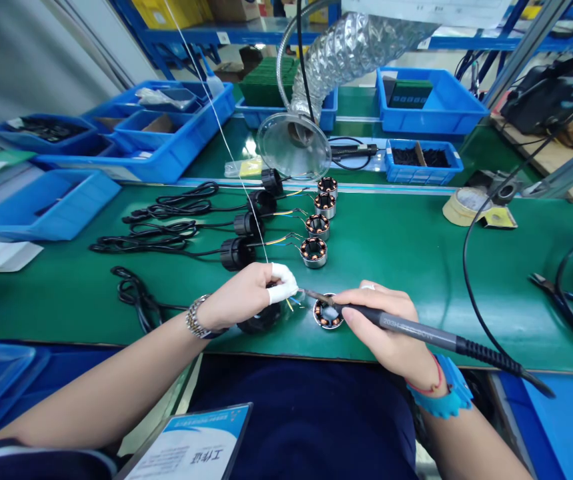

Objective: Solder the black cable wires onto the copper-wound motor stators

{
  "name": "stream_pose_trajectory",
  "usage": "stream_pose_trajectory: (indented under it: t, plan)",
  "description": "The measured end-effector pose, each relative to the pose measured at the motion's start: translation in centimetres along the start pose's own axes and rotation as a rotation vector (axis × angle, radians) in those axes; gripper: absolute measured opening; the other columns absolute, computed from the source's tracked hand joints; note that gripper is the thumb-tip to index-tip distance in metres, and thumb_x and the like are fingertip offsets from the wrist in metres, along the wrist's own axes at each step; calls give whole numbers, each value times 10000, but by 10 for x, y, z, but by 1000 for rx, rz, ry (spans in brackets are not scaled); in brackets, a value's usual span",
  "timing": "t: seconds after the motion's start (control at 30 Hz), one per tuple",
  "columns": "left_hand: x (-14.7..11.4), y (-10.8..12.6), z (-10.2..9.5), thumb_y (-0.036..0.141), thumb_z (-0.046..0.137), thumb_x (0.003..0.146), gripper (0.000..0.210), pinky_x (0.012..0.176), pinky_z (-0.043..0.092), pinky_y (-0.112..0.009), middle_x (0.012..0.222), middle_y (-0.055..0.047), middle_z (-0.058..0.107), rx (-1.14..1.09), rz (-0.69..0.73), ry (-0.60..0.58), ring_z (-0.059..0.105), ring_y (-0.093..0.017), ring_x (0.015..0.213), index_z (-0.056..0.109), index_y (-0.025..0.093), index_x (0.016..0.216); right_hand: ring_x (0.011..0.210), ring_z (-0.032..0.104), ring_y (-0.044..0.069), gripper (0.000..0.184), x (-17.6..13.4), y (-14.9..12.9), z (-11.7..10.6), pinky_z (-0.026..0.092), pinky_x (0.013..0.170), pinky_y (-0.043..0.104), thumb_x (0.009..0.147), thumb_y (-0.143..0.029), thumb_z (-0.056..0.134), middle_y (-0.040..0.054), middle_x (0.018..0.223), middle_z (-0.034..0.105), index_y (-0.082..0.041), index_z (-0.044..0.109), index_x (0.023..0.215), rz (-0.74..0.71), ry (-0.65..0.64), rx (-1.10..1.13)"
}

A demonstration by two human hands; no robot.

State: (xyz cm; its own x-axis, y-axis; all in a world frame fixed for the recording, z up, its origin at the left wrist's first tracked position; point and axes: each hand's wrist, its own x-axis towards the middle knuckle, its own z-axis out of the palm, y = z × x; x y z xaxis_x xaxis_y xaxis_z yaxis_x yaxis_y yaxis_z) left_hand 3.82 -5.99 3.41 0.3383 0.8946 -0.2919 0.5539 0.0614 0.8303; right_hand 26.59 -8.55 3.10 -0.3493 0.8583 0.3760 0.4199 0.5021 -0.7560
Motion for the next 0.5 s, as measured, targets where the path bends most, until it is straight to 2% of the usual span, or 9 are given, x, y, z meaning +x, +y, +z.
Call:
stream_pose_trajectory:
  t: [0.2, 0.5]
  plan:
    - [0, 0, -1, 254, 517, 721, 160, 521, 301, -200, 573, 28, 454, 13, 5, 3, 385, -84, 535, 519, 133, 617, 819, 634, 179, 143, -1, 2, -2, 503, 683, 300, 785, -211, 560, -10, 809, 697, -274, 669, 851, 24, 9, -41]
    - [0, -1, 0, 265, 525, 716, 160, 521, 314, -199, 576, 28, 469, 0, 2, 3, 403, -88, 536, 533, 134, 624, 834, 637, 168, 135, 1, 0, -1, 498, 735, 276, 783, -205, 564, -14, 811, 701, -263, 670, 843, 31, -6, -34]
